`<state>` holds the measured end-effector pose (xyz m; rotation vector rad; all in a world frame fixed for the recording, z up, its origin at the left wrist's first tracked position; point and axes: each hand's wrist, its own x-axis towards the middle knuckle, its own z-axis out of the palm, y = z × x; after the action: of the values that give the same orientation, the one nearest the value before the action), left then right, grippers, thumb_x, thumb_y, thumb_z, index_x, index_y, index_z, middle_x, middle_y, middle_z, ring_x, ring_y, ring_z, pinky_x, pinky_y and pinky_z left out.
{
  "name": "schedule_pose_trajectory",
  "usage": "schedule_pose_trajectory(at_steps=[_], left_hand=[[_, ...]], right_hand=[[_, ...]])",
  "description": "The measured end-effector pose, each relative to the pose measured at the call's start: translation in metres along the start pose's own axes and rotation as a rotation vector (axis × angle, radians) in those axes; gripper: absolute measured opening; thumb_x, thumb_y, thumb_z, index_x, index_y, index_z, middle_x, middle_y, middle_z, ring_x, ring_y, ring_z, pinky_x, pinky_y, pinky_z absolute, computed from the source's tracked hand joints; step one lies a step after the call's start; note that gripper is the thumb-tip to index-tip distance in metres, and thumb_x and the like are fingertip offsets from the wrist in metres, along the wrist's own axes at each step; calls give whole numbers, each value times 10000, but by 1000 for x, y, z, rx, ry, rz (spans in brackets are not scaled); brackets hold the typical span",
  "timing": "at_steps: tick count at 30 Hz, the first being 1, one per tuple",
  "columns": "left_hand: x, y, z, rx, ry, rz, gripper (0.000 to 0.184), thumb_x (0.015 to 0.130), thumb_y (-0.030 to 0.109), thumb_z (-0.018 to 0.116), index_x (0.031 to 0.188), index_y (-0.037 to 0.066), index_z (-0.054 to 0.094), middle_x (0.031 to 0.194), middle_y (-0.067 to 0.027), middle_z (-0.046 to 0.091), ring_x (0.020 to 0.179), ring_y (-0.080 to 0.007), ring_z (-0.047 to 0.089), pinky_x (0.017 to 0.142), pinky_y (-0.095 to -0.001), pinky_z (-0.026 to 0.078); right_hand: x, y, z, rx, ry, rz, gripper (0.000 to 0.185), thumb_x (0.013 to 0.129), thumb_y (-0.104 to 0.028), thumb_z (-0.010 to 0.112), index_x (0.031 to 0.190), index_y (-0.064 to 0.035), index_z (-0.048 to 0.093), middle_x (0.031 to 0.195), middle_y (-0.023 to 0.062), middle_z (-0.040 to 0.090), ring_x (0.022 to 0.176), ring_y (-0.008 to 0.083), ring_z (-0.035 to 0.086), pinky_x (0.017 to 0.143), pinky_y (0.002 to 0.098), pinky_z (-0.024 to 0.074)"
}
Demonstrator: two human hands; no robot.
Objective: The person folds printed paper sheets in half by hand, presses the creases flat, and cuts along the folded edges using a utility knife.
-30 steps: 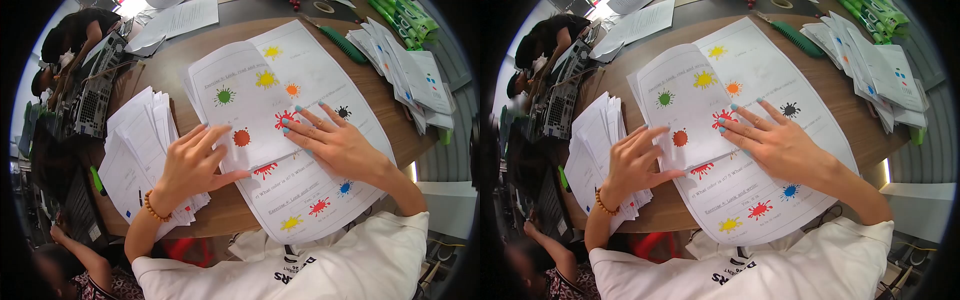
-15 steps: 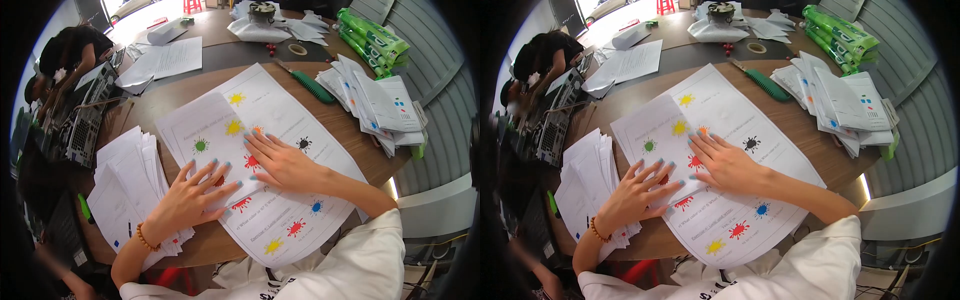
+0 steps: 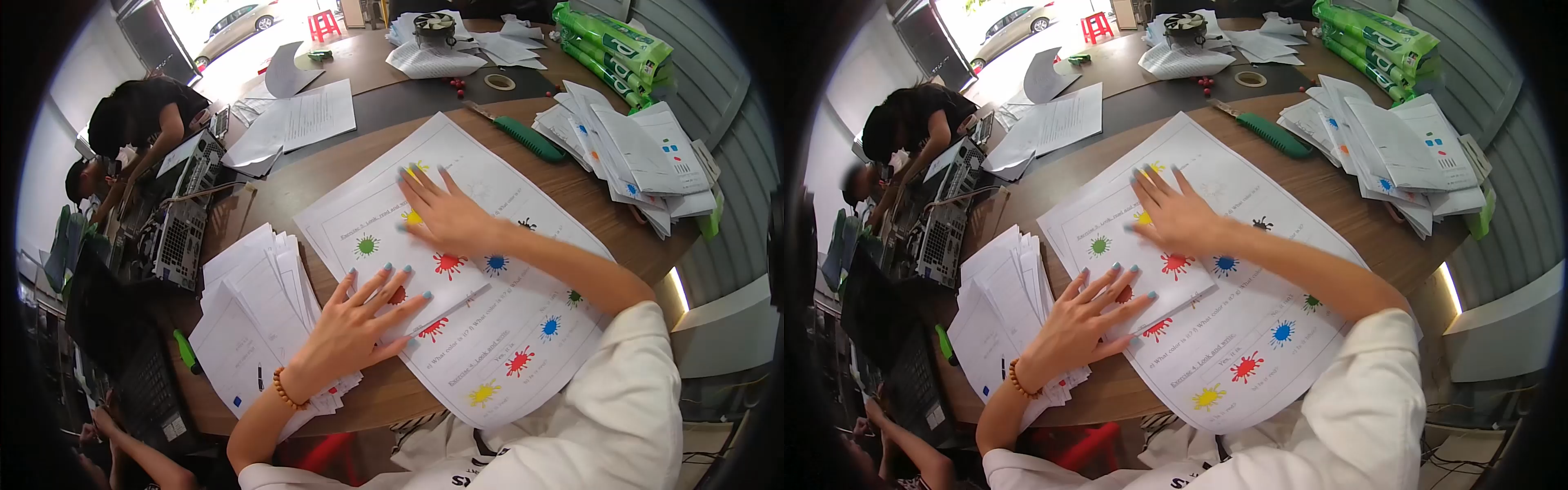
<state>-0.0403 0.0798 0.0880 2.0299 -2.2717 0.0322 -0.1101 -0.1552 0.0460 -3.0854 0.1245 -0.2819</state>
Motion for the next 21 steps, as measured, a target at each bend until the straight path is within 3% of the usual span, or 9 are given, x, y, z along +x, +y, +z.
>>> schedule_pose_trajectory(at_steps=[7, 10, 11, 13, 14, 17, 18, 20, 21], left_hand=[[0, 4, 4, -53, 10, 3, 635, 717, 337, 664, 1321, 338, 470, 1419, -50, 396, 1286, -251, 396, 1030, -524, 323], [-1, 5, 4, -21, 26, 9, 591, 763, 348, 639, 1324, 334, 454, 1392, -33, 423, 1262, -218, 414, 1014, -516, 335], [-2, 5, 5, -20, 29, 17, 591, 763, 348, 639, 1324, 334, 454, 1392, -33, 423, 1262, -218, 414, 1014, -516, 335], [-2, 5, 5, -6, -5, 7, 589, 760, 324, 652, 1318, 335, 462, 1425, -39, 377, 1276, -223, 395, 1018, -517, 322], [-3, 5, 3, -1, -3, 30, 589, 760, 324, 652, 1318, 335, 462, 1425, -39, 377, 1276, -223, 395, 1018, -517, 322], [0, 7, -2, 2, -38, 39, 585, 769, 336, 655, 1321, 301, 463, 1457, -105, 303, 1298, -259, 360, 1027, -519, 303], [-1, 7, -4, -29, -34, 9, 610, 745, 306, 674, 1318, 246, 472, 1475, -160, 225, 1304, -295, 343, 1046, -510, 280], [-3, 6, -5, -73, -22, -18, 658, 728, 264, 702, 1325, 136, 458, 1486, -264, 93, 1311, -395, 290, 1076, -489, 246], [-3, 6, -5, -74, -18, 6, 658, 728, 264, 702, 1325, 136, 458, 1486, -264, 93, 1311, -395, 290, 1076, -489, 246]], right_hand=[[-126, -44, -50, 16, -143, 33, 724, 954, -425, 376, 1396, 104, 154, 1470, 284, 133, 1400, 349, 79, 1116, 497, 88], [-138, -54, -71, 738, -178, 138, 665, 920, -221, 525, 1395, 78, 168, 1459, 288, 146, 1384, 364, 146, 1111, 444, 184], [-134, -54, -73, 734, -174, 144, 665, 920, -221, 525, 1395, 78, 168, 1459, 288, 146, 1384, 364, 146, 1111, 444, 184], [-122, -54, -76, 1466, 106, 466, 601, 911, -166, 532, 1379, 50, 224, 1446, 258, 192, 1353, 316, 239, 1073, 387, 290], [-114, -55, -75, 1594, 202, 698, 473, 908, -153, 539, 1301, 45, 368, 1305, 187, 439, 1207, 224, 443, 943, 343, 430], [-101, -34, -41, 1424, -52, 395, 288, 891, -139, 549, 1129, 20, 515, 1022, 194, 615, 954, 259, 615, 757, 349, 503], [-100, -32, -51, 1413, -20, 425, 288, 891, -139, 549, 1129, 20, 515, 1022, 194, 615, 954, 259, 615, 757, 349, 503], [-99, -28, -73, 810, 16, 512, 133, 878, -124, 552, 955, -15, 556, 794, 202, 627, 747, 345, 638, 640, 389, 498], [-104, -17, -78, 717, 328, 408, 88, 865, -114, 555, 894, -35, 530, 830, 243, 591, 727, 407, 592, 620, 427, 487]])
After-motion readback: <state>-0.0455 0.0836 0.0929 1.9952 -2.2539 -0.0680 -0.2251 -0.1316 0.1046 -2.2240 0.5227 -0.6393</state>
